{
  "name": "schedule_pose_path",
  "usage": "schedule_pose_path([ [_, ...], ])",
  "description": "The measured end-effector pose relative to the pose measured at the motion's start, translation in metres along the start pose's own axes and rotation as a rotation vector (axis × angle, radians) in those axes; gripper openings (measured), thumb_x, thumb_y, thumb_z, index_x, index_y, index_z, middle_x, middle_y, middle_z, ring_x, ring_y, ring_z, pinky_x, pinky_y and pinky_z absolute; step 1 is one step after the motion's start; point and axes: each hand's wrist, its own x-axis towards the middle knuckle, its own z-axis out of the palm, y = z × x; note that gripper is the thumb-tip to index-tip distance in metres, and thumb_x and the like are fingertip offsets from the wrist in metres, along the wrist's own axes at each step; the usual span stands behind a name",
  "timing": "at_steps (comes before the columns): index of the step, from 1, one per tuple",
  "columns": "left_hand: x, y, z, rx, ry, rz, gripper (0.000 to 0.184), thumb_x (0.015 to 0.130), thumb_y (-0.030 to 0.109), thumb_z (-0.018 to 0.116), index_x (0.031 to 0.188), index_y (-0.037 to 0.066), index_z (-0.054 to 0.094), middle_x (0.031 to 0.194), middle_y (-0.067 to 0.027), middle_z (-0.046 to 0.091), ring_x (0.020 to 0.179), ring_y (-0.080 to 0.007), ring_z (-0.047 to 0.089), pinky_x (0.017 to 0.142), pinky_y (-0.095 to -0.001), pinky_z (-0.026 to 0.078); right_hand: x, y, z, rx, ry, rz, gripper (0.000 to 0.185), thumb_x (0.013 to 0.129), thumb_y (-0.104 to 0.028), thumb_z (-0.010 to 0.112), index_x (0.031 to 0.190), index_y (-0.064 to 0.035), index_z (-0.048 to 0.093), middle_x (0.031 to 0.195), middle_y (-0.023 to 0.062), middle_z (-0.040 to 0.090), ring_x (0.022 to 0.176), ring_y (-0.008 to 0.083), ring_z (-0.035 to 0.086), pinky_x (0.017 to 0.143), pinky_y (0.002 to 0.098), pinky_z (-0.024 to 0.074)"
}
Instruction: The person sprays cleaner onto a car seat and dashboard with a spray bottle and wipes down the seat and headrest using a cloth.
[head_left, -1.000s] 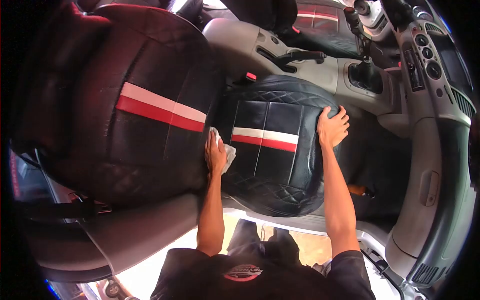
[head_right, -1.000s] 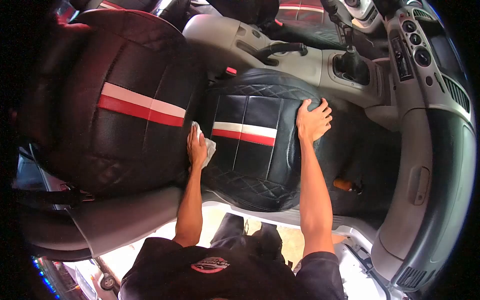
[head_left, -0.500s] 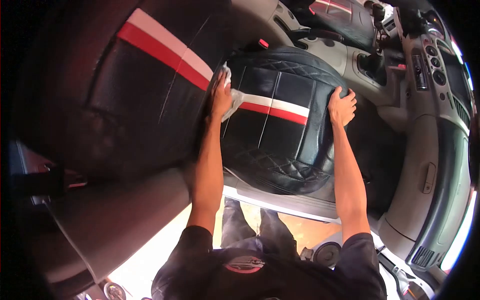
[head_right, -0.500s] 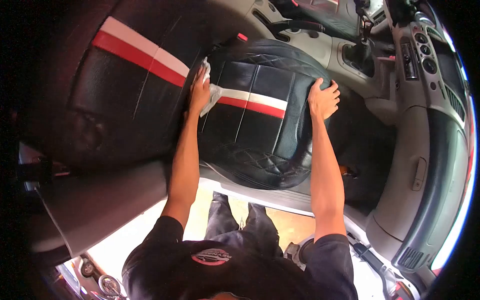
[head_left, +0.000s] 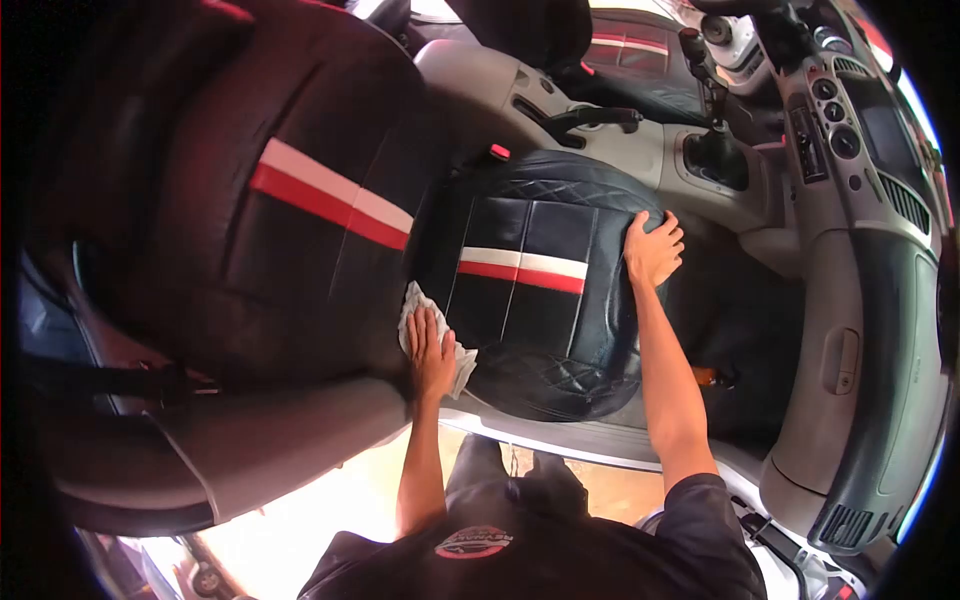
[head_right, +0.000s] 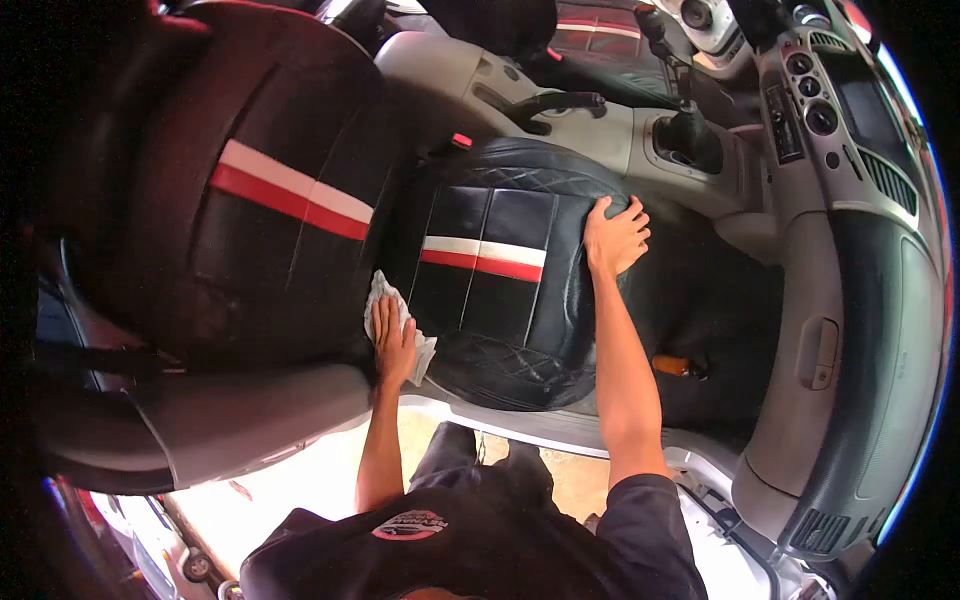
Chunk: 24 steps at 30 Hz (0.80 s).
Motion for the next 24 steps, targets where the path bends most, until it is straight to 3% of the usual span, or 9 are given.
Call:
schedule_pose_path([
  [5, 0.133, -0.008, 0.044, 0.046, 0.062, 0.231, 0.071, 0.105, 0.033, 0.055, 0.162, -0.001, 0.029, 0.170, -0.0232, 0.026, 0.158, -0.0419, 0.020, 0.128, -0.0526, 0.019, -0.003, -0.002, -0.003, -0.031, 0.000, 0.002, 0.063, 0.097, -0.051, 0.053, 0.142, -0.0076, 0.054, 0.135, 0.0199, 0.060, 0.122, 0.0403, 0.058, 0.104, 0.0525, 0.0459],
  [7, 0.211, -0.002, 0.061, -0.063, 0.160, 0.351, 0.064, 0.106, 0.030, 0.054, 0.158, -0.003, 0.038, 0.165, -0.0242, 0.036, 0.154, -0.0415, 0.031, 0.127, -0.0494, 0.026, -0.002, 0.000, 0.003, -0.043, 0.025, -0.003, 0.062, 0.097, -0.051, 0.053, 0.142, -0.0084, 0.055, 0.134, 0.0193, 0.061, 0.122, 0.0398, 0.059, 0.103, 0.0529, 0.0459],
  [9, 0.249, 0.014, 0.066, -0.143, 0.167, 0.278, 0.057, 0.105, 0.024, 0.054, 0.154, -0.004, 0.044, 0.162, -0.0253, 0.041, 0.151, -0.0426, 0.037, 0.125, -0.0468, 0.031, -0.001, 0.000, 0.004, -0.070, 0.005, 0.003, 0.061, 0.098, -0.052, 0.052, 0.142, -0.0104, 0.054, 0.136, 0.0181, 0.061, 0.122, 0.0395, 0.059, 0.102, 0.0524, 0.0462],
  [12, 0.242, 0.028, 0.070, -0.097, 0.234, 0.298, 0.053, 0.104, 0.015, 0.057, 0.152, -0.005, 0.047, 0.161, -0.0244, 0.043, 0.150, -0.0411, 0.039, 0.125, -0.0459, 0.033, -0.002, 0.001, 0.004, -0.038, 0.006, -0.007, 0.060, 0.098, -0.051, 0.052, 0.142, -0.0098, 0.054, 0.134, 0.0181, 0.060, 0.122, 0.0394, 0.059, 0.103, 0.0527, 0.0455],
  [14, 0.212, 0.056, 0.077, -0.359, 0.128, 0.399, 0.058, 0.097, 0.005, 0.063, 0.152, -0.004, 0.048, 0.161, -0.0210, 0.045, 0.152, -0.0372, 0.039, 0.126, -0.0452, 0.030, -0.001, 0.000, 0.004, -0.028, -0.002, -0.008, 0.060, 0.097, -0.050, 0.053, 0.141, -0.0092, 0.054, 0.134, 0.0182, 0.060, 0.121, 0.0395, 0.058, 0.103, 0.0529, 0.0451],
  [17, 0.171, 0.118, 0.052, -0.206, -0.066, 0.611, 0.065, 0.100, 0.019, 0.061, 0.157, -0.003, 0.041, 0.165, -0.0216, 0.038, 0.156, -0.0378, 0.031, 0.127, -0.0470, 0.028, -0.001, 0.000, 0.001, -0.018, -0.003, -0.005, 0.060, 0.097, -0.050, 0.053, 0.141, -0.0092, 0.054, 0.134, 0.0183, 0.060, 0.122, 0.0395, 0.058, 0.104, 0.0529, 0.0446],
  [20, 0.206, 0.122, 0.064, -0.172, -0.054, 0.495, 0.072, 0.101, 0.026, 0.058, 0.161, -0.004, 0.030, 0.169, -0.0239, 0.028, 0.158, -0.0408, 0.024, 0.128, -0.0494, 0.022, -0.003, -0.002, -0.001, -0.021, -0.011, 0.003, 0.061, 0.097, -0.050, 0.053, 0.142, -0.0090, 0.053, 0.134, 0.0184, 0.060, 0.122, 0.0395, 0.058, 0.105, 0.0528, 0.0442],
  [24, 0.266, 0.168, 0.092, -0.250, 0.080, 0.658, 0.065, 0.103, 0.026, 0.057, 0.158, -0.002, 0.037, 0.168, -0.0215, 0.031, 0.158, -0.0383, 0.023, 0.128, -0.0502, 0.021, -0.003, -0.004, 0.001, -0.028, -0.001, 0.004, 0.061, 0.097, -0.050, 0.053, 0.142, -0.0090, 0.054, 0.135, 0.0185, 0.060, 0.123, 0.0398, 0.057, 0.105, 0.0526, 0.0442],
])
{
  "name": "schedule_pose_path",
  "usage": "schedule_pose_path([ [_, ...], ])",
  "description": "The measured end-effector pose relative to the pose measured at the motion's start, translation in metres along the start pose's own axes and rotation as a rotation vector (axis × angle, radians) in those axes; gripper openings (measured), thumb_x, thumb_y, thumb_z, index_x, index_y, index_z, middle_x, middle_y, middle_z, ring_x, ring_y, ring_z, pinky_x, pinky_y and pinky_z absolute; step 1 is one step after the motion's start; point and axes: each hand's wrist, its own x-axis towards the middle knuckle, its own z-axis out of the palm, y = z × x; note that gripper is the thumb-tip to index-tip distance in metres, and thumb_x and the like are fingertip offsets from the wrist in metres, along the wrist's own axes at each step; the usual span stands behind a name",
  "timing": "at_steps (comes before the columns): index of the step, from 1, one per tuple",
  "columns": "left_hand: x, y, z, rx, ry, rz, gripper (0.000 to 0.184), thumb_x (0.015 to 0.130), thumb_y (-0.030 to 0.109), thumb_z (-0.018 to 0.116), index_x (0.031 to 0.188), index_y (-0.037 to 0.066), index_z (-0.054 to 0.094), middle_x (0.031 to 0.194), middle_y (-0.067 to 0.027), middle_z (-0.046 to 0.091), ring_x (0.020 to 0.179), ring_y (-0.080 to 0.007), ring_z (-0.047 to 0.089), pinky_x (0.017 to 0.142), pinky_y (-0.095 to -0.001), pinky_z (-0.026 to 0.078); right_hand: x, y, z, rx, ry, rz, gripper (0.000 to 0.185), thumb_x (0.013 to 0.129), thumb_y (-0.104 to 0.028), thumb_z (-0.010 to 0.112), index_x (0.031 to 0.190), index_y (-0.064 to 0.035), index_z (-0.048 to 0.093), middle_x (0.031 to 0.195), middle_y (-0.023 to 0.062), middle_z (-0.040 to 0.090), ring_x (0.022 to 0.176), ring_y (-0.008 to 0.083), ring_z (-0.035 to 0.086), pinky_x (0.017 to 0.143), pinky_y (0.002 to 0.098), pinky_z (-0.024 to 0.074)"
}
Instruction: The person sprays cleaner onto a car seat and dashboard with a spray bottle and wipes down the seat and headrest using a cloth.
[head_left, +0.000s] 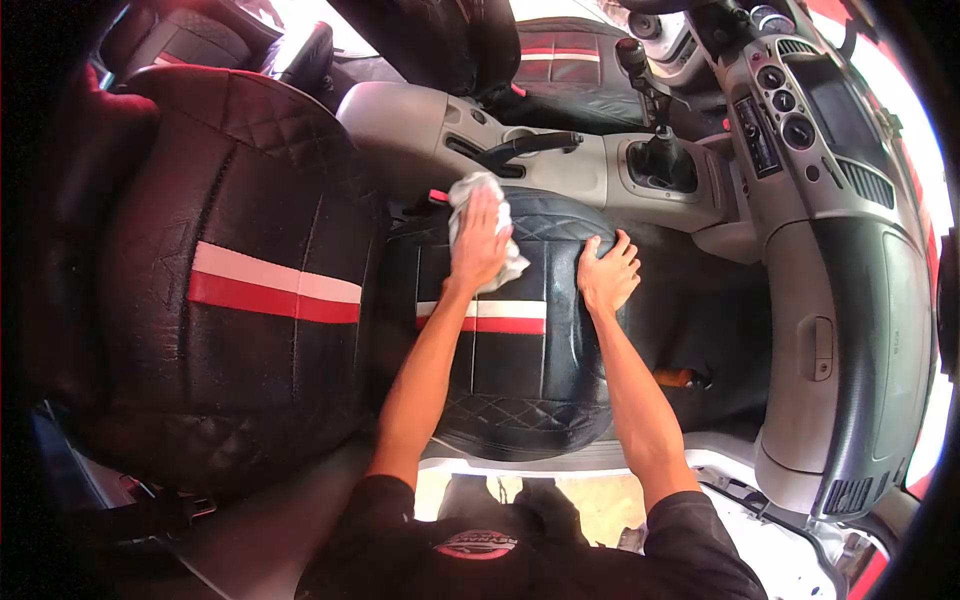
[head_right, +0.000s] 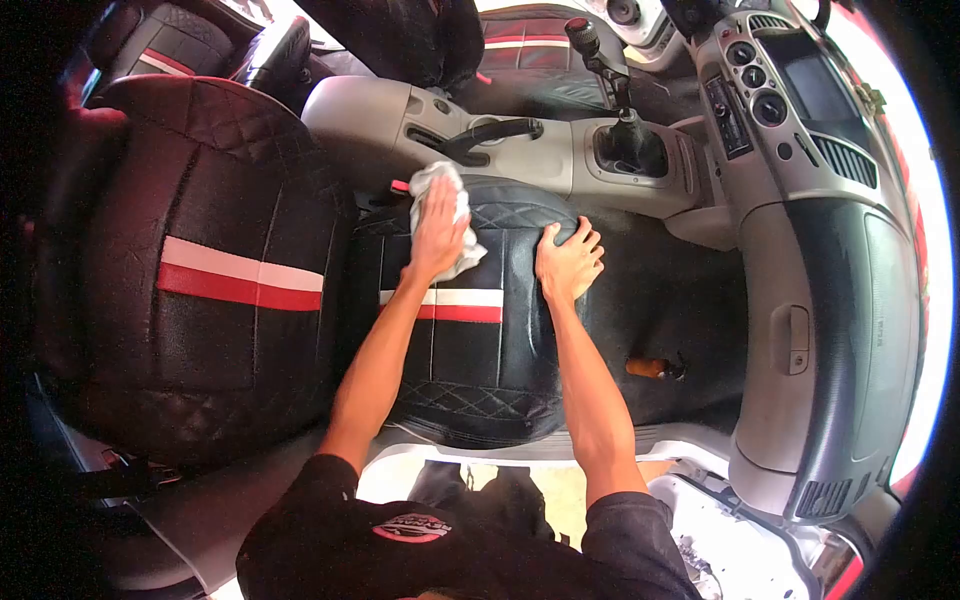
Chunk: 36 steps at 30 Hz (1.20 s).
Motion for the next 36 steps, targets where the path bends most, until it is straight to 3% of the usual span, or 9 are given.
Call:
schedule_pose_path([
  [6, 0.038, 0.040, 0.024, 0.032, -0.137, 0.297, 0.060, 0.101, 0.031, 0.060, 0.149, -0.004, 0.047, 0.154, -0.0212, 0.049, 0.149, -0.0359, 0.039, 0.125, -0.0482, 0.028, 0.002, 0.001, 0.001, -0.017, -0.001, -0.007, 0.061, 0.097, -0.051, 0.052, 0.141, -0.0093, 0.054, 0.134, 0.0186, 0.060, 0.124, 0.0401, 0.057, 0.105, 0.0524, 0.0445],
  [14, 0.033, -0.031, 0.006, 0.187, 0.188, -0.048, 0.049, 0.097, 0.033, 0.066, 0.132, -0.001, 0.058, 0.132, -0.0192, 0.060, 0.127, -0.0380, 0.053, 0.115, -0.0507, 0.036, 0.004, 0.004, 0.007, -0.018, 0.027, -0.005, 0.063, 0.096, -0.053, 0.052, 0.141, -0.0092, 0.055, 0.134, 0.0177, 0.060, 0.123, 0.0382, 0.058, 0.103, 0.0517, 0.0455],
  [15, 0.038, -0.014, 0.017, 0.167, 0.212, -0.139, 0.048, 0.097, 0.030, 0.065, 0.134, -0.001, 0.059, 0.135, -0.0188, 0.059, 0.131, -0.0383, 0.052, 0.117, -0.0510, 0.034, 0.002, 0.005, 0.006, -0.018, 0.025, -0.003, 0.063, 0.096, -0.053, 0.053, 0.141, -0.0091, 0.055, 0.134, 0.0175, 0.061, 0.123, 0.0380, 0.058, 0.103, 0.0516, 0.0455],
  [19, 0.038, 0.065, 0.046, -0.019, -0.079, 0.190, 0.060, 0.100, 0.030, 0.060, 0.149, -0.002, 0.049, 0.158, -0.0192, 0.046, 0.152, -0.0363, 0.035, 0.126, -0.0521, 0.024, 0.000, 0.004, 0.005, 0.020, 0.021, 0.007, 0.059, 0.098, -0.050, 0.052, 0.141, -0.0097, 0.055, 0.135, 0.0167, 0.060, 0.123, 0.0376, 0.058, 0.103, 0.0515, 0.0453],
  [23, -0.032, 0.115, 0.022, -0.030, -0.219, 0.212, 0.066, 0.098, 0.026, 0.060, 0.157, 0.002, 0.042, 0.167, -0.0168, 0.036, 0.157, -0.0356, 0.028, 0.128, -0.0527, 0.021, 0.007, 0.008, 0.007, 0.048, -0.001, 0.018, 0.051, 0.103, -0.044, 0.048, 0.142, -0.0115, 0.055, 0.137, 0.0161, 0.060, 0.124, 0.0380, 0.057, 0.105, 0.0516, 0.0445],
  [25, -0.076, 0.123, -0.022, -0.079, -0.342, 0.131, 0.072, 0.096, 0.026, 0.062, 0.159, 0.000, 0.038, 0.167, -0.0204, 0.035, 0.157, -0.0366, 0.027, 0.128, -0.0529, 0.021, 0.003, 0.008, 0.008, 0.045, 0.010, 0.023, 0.050, 0.104, -0.044, 0.047, 0.142, -0.0119, 0.055, 0.138, 0.0160, 0.060, 0.125, 0.0380, 0.057, 0.105, 0.0517, 0.0445],
  [31, -0.066, -0.045, -0.012, 0.369, 0.134, -0.593, 0.068, 0.107, 0.038, 0.050, 0.158, -0.004, 0.035, 0.167, -0.0246, 0.032, 0.157, -0.0410, 0.027, 0.128, -0.0545, 0.019, 0.002, 0.005, 0.005, 0.004, 0.016, 0.022, 0.050, 0.104, -0.045, 0.046, 0.141, -0.0120, 0.055, 0.135, 0.0163, 0.061, 0.123, 0.0377, 0.058, 0.103, 0.0518, 0.0456],
  [33, -0.026, -0.063, 0.000, 0.242, 0.122, -0.729, 0.068, 0.108, 0.043, 0.045, 0.157, -0.003, 0.038, 0.166, -0.0249, 0.035, 0.156, -0.0423, 0.026, 0.127, -0.0576, 0.017, 0.002, 0.002, 0.003, -0.012, 0.019, 0.022, 0.050, 0.104, -0.045, 0.047, 0.140, -0.0119, 0.056, 0.134, 0.0164, 0.062, 0.122, 0.0378, 0.059, 0.102, 0.0518, 0.0460],
  [36, -0.022, -0.017, 0.010, 0.228, 0.191, -0.582, 0.070, 0.105, 0.037, 0.053, 0.157, -0.007, 0.034, 0.166, -0.0259, 0.032, 0.156, -0.0440, 0.025, 0.126, -0.0604, 0.018, 0.002, 0.002, 0.003, -0.016, 0.032, 0.014, 0.050, 0.103, -0.046, 0.047, 0.139, -0.0116, 0.056, 0.133, 0.0165, 0.062, 0.121, 0.0389, 0.060, 0.101, 0.0524, 0.0465],
])
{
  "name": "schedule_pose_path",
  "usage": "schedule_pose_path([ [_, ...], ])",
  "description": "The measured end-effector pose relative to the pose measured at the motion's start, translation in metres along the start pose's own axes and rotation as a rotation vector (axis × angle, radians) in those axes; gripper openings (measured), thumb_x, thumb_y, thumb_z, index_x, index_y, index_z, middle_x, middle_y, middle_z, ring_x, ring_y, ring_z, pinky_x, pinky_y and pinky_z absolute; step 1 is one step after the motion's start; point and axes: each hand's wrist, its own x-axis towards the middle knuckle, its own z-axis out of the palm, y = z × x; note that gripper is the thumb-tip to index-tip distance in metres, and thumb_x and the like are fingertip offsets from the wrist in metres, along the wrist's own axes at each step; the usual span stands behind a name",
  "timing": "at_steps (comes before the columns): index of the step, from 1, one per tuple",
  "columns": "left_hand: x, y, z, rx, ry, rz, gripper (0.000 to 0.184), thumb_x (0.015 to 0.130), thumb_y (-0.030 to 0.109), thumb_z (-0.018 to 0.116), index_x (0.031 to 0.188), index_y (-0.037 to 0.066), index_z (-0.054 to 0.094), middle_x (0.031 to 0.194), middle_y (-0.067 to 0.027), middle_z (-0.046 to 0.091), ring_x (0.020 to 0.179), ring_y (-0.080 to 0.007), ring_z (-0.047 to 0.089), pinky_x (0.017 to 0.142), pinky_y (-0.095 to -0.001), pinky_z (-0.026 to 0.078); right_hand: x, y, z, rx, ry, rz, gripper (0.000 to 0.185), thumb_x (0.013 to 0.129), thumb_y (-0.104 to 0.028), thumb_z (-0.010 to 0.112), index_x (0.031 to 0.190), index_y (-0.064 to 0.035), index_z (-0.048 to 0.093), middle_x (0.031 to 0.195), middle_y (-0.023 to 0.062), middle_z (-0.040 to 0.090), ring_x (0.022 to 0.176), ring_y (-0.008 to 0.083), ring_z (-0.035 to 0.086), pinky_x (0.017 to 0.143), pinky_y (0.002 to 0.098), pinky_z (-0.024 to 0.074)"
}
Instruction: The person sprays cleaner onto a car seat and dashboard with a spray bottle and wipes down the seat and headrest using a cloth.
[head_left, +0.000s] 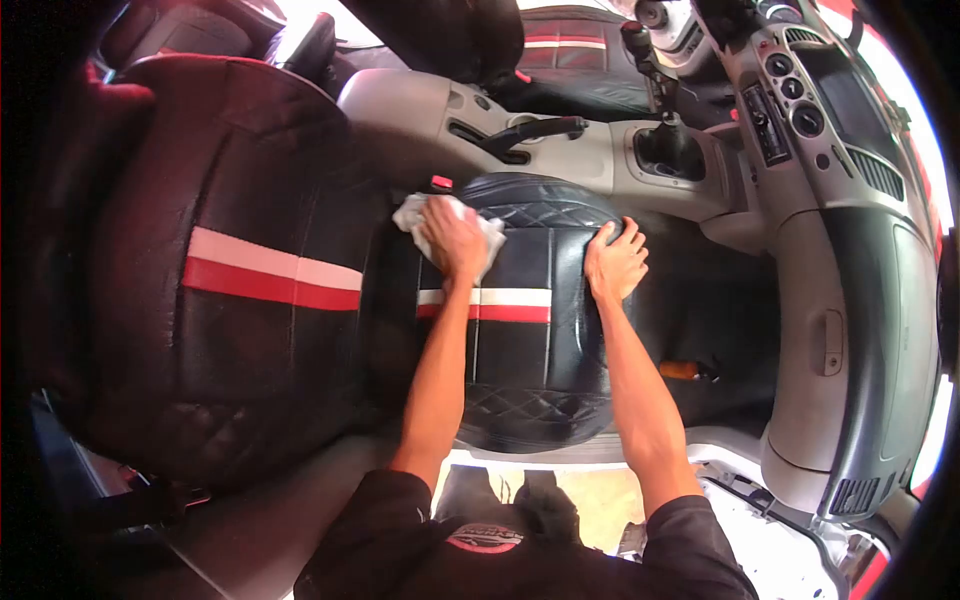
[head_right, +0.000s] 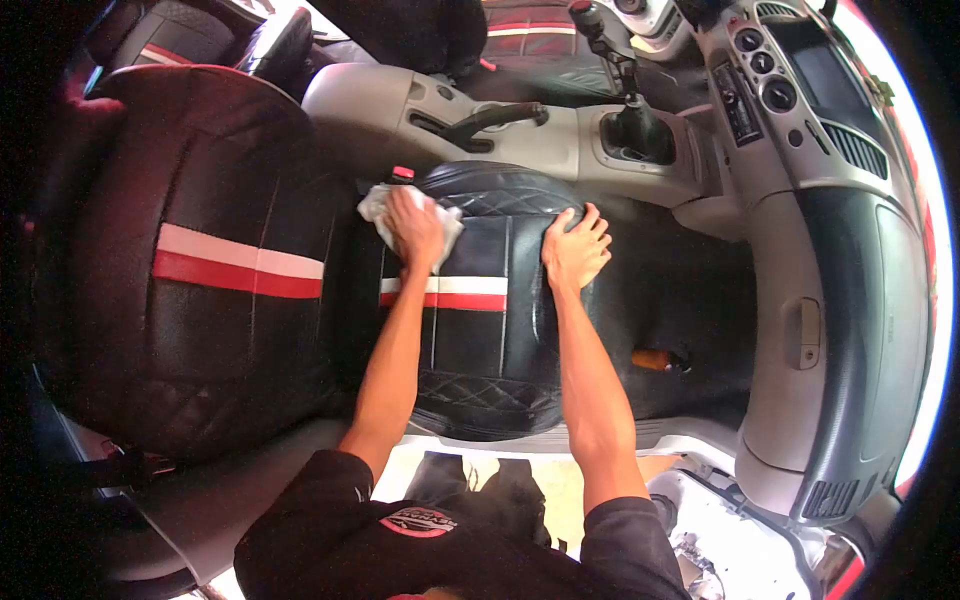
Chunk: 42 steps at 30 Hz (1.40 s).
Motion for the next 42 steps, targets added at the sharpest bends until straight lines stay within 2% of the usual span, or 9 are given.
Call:
schedule_pose_path([
  [3, -0.056, 0.008, -0.039, -0.093, -0.265, 0.358, 0.076, 0.103, 0.030, 0.057, 0.162, -0.005, 0.026, 0.170, -0.0253, 0.025, 0.159, -0.0424, 0.020, 0.127, -0.0593, 0.018, -0.002, 0.000, 0.001, 0.015, 0.008, -0.009, 0.052, 0.103, -0.046, 0.047, 0.141, -0.0113, 0.055, 0.134, 0.0180, 0.061, 0.120, 0.0397, 0.060, 0.101, 0.0530, 0.0468],
  [9, -0.021, 0.030, -0.018, -0.208, -0.086, 0.194, 0.067, 0.101, 0.030, 0.060, 0.158, 0.000, 0.040, 0.166, -0.0183, 0.038, 0.156, -0.0374, 0.030, 0.126, -0.0574, 0.021, -0.001, 0.001, 0.003, -0.013, 0.003, -0.010, 0.053, 0.104, -0.047, 0.045, 0.141, -0.0109, 0.055, 0.134, 0.0181, 0.061, 0.121, 0.0401, 0.059, 0.103, 0.0536, 0.0461],
  [16, -0.068, 0.055, -0.049, -0.078, -0.319, 0.711, 0.049, 0.098, 0.026, 0.064, 0.142, 0.003, 0.063, 0.158, -0.0113, 0.052, 0.152, -0.0325, 0.039, 0.123, -0.0559, 0.029, 0.001, 0.001, 0.000, -0.001, -0.037, -0.001, 0.053, 0.103, -0.047, 0.046, 0.141, -0.0110, 0.055, 0.134, 0.0179, 0.062, 0.121, 0.0398, 0.060, 0.103, 0.0536, 0.0463],
  [21, -0.035, 0.049, -0.024, -0.152, -0.177, 0.417, 0.053, 0.101, 0.020, 0.056, 0.150, -0.001, 0.054, 0.165, -0.0106, 0.044, 0.155, -0.0362, 0.032, 0.125, -0.0570, 0.026, -0.001, 0.003, 0.004, -0.007, -0.009, 0.000, 0.052, 0.103, -0.046, 0.047, 0.140, -0.0111, 0.056, 0.134, 0.0177, 0.062, 0.122, 0.0395, 0.059, 0.103, 0.0534, 0.0461],
  [25, -0.092, 0.071, -0.051, -0.212, -0.431, 0.746, 0.069, 0.093, 0.021, 0.068, 0.154, -0.001, 0.046, 0.162, -0.0220, 0.043, 0.153, -0.0380, 0.037, 0.127, -0.0516, 0.025, 0.001, -0.001, -0.003, 0.026, -0.029, 0.006, 0.052, 0.103, -0.046, 0.047, 0.141, -0.0111, 0.055, 0.135, 0.0177, 0.061, 0.123, 0.0391, 0.059, 0.103, 0.0528, 0.0455],
  [31, -0.004, 0.016, -0.029, -0.113, -0.170, 0.512, 0.076, 0.099, 0.026, 0.061, 0.163, -0.001, 0.030, 0.168, -0.0220, 0.032, 0.158, -0.0385, 0.026, 0.127, -0.0530, 0.022, 0.001, -0.001, -0.001, 0.009, -0.055, 0.025, 0.053, 0.103, -0.046, 0.047, 0.143, -0.0109, 0.054, 0.137, 0.0176, 0.060, 0.125, 0.0387, 0.058, 0.105, 0.0520, 0.0442],
  [38, 0.052, 0.069, 0.007, -0.277, -0.165, 0.505, 0.034, 0.093, 0.023, 0.071, 0.124, 0.009, 0.072, 0.123, -0.0128, 0.070, 0.119, -0.0354, 0.061, 0.104, -0.0474, 0.046, -0.001, 0.000, 0.001, -0.006, -0.016, 0.007, 0.052, 0.103, -0.046, 0.046, 0.140, -0.0108, 0.055, 0.133, 0.0168, 0.062, 0.121, 0.0383, 0.059, 0.101, 0.0521, 0.0459],
  [41, 0.003, 0.106, -0.005, -0.236, -0.267, 1.012, 0.046, 0.094, 0.029, 0.071, 0.136, 0.013, 0.067, 0.141, -0.0136, 0.064, 0.132, -0.0360, 0.056, 0.115, -0.0479, 0.040, 0.001, 0.001, 0.000, -0.031, -0.021, -0.004, 0.051, 0.103, -0.046, 0.047, 0.139, -0.0105, 0.056, 0.131, 0.0172, 0.062, 0.120, 0.0379, 0.060, 0.099, 0.0524, 0.0474],
  [42, 0.002, 0.102, 0.007, -0.298, -0.494, 0.920, 0.049, 0.095, 0.031, 0.069, 0.141, 0.013, 0.064, 0.148, -0.0139, 0.060, 0.138, -0.0353, 0.053, 0.120, -0.0498, 0.035, 0.002, 0.001, -0.001, -0.036, -0.018, -0.007, 0.052, 0.103, -0.046, 0.046, 0.139, -0.0104, 0.056, 0.131, 0.0171, 0.062, 0.120, 0.0378, 0.060, 0.099, 0.0523, 0.0471],
])
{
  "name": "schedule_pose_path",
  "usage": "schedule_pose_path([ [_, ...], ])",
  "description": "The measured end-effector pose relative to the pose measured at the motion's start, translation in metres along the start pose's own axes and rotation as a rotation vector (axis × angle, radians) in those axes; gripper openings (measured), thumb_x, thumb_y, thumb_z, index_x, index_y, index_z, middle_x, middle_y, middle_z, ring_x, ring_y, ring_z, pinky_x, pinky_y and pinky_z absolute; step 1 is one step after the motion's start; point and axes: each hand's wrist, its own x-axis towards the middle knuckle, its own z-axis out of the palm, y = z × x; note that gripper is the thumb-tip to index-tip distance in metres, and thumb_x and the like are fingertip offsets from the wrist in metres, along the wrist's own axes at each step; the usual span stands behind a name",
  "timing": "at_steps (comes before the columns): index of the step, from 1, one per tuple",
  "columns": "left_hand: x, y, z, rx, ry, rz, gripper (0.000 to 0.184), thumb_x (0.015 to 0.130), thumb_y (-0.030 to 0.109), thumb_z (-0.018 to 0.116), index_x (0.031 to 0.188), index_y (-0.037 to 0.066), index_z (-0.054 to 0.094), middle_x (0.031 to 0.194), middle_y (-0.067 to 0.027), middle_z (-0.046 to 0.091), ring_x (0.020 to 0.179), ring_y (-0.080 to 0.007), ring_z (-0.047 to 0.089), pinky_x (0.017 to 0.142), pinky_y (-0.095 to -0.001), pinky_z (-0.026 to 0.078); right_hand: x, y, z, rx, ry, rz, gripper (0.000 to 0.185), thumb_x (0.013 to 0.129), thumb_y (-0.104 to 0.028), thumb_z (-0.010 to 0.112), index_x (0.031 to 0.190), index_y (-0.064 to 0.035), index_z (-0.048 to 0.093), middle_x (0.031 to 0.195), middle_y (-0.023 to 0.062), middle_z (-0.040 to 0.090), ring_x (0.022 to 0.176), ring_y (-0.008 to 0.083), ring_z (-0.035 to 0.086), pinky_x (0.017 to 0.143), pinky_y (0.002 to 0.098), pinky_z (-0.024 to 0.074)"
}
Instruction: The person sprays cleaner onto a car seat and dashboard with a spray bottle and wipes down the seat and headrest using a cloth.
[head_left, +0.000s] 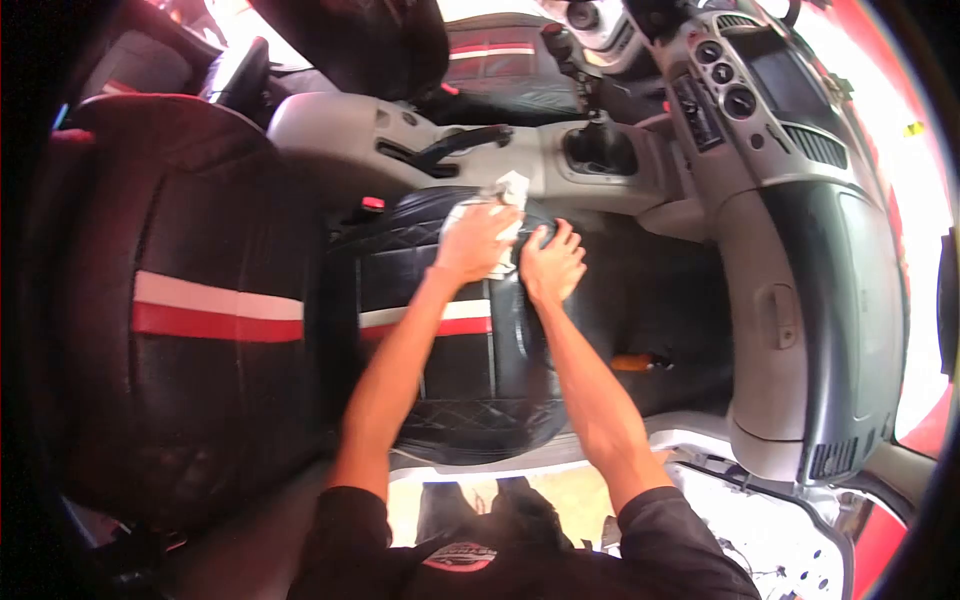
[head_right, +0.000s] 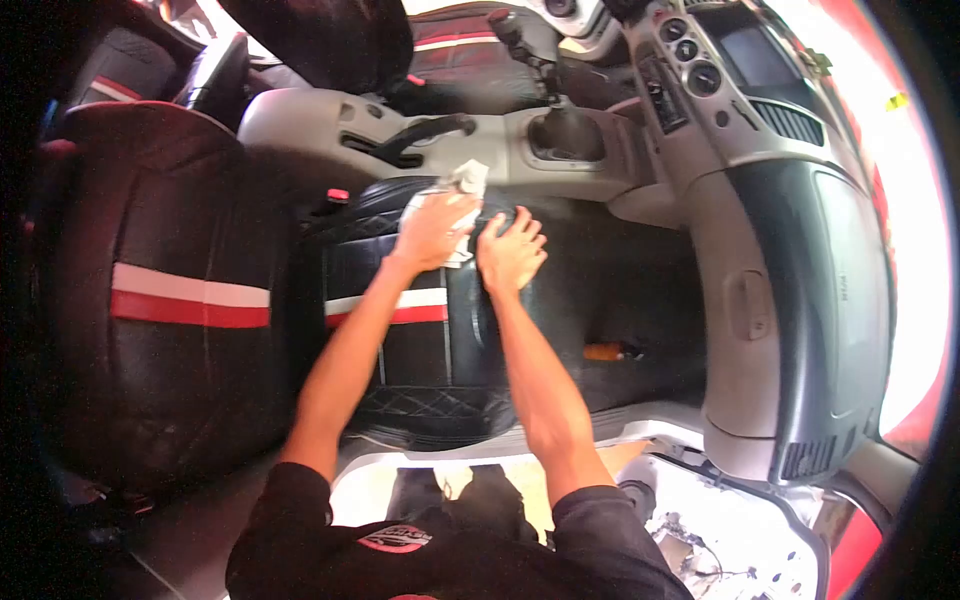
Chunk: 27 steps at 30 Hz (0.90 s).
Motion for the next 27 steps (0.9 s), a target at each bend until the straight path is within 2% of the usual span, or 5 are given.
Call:
schedule_pose_path([
  [7, 0.015, -0.026, -0.002, 0.422, 0.197, -0.270, 0.056, 0.102, 0.037, 0.058, 0.147, 0.004, 0.055, 0.153, -0.0123, 0.055, 0.148, -0.0332, 0.041, 0.123, -0.0525, 0.027, -0.001, -0.001, 0.000, 0.055, 0.007, -0.003, 0.052, 0.103, -0.045, 0.048, 0.140, -0.0096, 0.056, 0.131, 0.0177, 0.062, 0.119, 0.0380, 0.059, 0.100, 0.0517, 0.0462],
  [13, -0.068, 0.050, -0.016, 0.064, 0.162, -0.505, 0.077, 0.098, 0.035, 0.065, 0.158, -0.003, 0.036, 0.162, -0.0256, 0.039, 0.154, -0.0403, 0.032, 0.127, -0.0528, 0.025, -0.002, 0.000, -0.003, 0.061, -0.004, 0.006, 0.052, 0.102, -0.044, 0.050, 0.139, -0.0084, 0.056, 0.131, 0.0179, 0.062, 0.121, 0.0385, 0.059, 0.101, 0.0523, 0.0459],
  [17, -0.135, -0.067, -0.022, 0.326, 0.523, -0.733, 0.075, 0.101, 0.037, 0.061, 0.161, 0.002, 0.032, 0.162, -0.0275, 0.039, 0.149, -0.0423, 0.038, 0.126, -0.0496, 0.025, 0.001, 0.000, 0.001, 0.074, 0.014, -0.006, 0.053, 0.101, -0.045, 0.050, 0.140, -0.0093, 0.056, 0.131, 0.0176, 0.062, 0.119, 0.0384, 0.060, 0.101, 0.0523, 0.0465],
  [20, -0.169, -0.099, -0.053, 0.326, 0.260, -0.799, 0.070, 0.106, 0.040, 0.053, 0.162, 0.003, 0.033, 0.160, -0.0255, 0.043, 0.149, -0.0419, 0.039, 0.124, -0.0493, 0.028, 0.000, 0.005, 0.004, 0.067, 0.032, 0.008, 0.054, 0.100, -0.046, 0.049, 0.140, -0.0095, 0.056, 0.130, 0.0175, 0.062, 0.119, 0.0380, 0.060, 0.101, 0.0518, 0.0461],
  [27, -0.253, -0.051, -0.059, 0.318, 0.284, -0.879, 0.067, 0.109, 0.041, 0.047, 0.161, 0.002, 0.033, 0.160, -0.0247, 0.043, 0.148, -0.0421, 0.039, 0.123, -0.0490, 0.030, 0.002, 0.002, -0.005, 0.128, -0.037, 0.036, 0.055, 0.100, -0.045, 0.050, 0.141, -0.0090, 0.056, 0.132, 0.0176, 0.060, 0.120, 0.0371, 0.057, 0.101, 0.0508, 0.0440],
])
